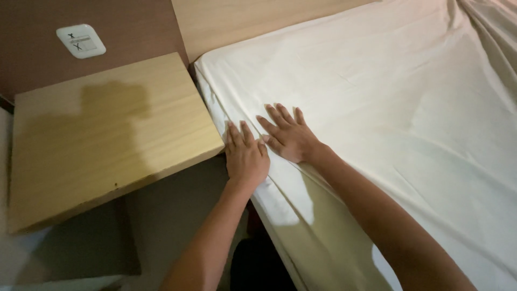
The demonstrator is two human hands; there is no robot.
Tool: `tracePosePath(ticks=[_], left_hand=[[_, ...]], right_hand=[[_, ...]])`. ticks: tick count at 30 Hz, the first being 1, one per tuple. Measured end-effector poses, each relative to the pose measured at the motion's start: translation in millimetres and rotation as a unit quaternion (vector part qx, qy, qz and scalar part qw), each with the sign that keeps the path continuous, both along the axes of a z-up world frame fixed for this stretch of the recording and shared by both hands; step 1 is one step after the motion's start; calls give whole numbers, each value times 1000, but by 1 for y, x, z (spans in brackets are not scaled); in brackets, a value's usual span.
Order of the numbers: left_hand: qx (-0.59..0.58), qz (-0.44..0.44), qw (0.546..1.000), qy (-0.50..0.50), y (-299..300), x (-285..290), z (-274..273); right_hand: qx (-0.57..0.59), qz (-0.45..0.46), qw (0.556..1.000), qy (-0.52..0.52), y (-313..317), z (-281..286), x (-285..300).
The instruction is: The person smooths a white fitted sheet over a mattress, tucking the edges under the corners. They then pick up a white duvet from the floor, shake it out, and spread it over the bed, smoothing the surface with their hands.
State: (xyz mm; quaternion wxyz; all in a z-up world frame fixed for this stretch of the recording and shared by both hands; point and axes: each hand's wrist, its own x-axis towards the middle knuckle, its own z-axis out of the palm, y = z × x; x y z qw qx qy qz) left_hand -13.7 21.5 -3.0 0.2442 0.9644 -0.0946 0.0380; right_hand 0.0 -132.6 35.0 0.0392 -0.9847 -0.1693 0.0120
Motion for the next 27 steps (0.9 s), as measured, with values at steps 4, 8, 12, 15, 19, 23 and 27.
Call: tracePosePath(ticks=[4,8,12,15,19,23,27], left_hand=[[1,-4,1000,6,1,-2,4],[26,-10,999,-16,6,-2,-7],[39,-79,992,-93,21,-5,-20],[41,-183,945,-268,36,5,-39],[46,-292,925,-239,46,-5,-4],[82,-379,893,-228,40,9,-14],[-12,-401,868,-292,48,14,-15]], right_hand=[[-3,-12,1000,-1,0,1,-3],[18,-10,1000,-10,-2,4,-13],[-6,-30,1000,-7,-3,15,-34],[13,-54,997,-53,-8,6,-52],[14,-136,988,-78,-3,-14,-102],[55,-176,975,-120,14,-34,-135],[6,-222,954,-203,39,-12,-153]])
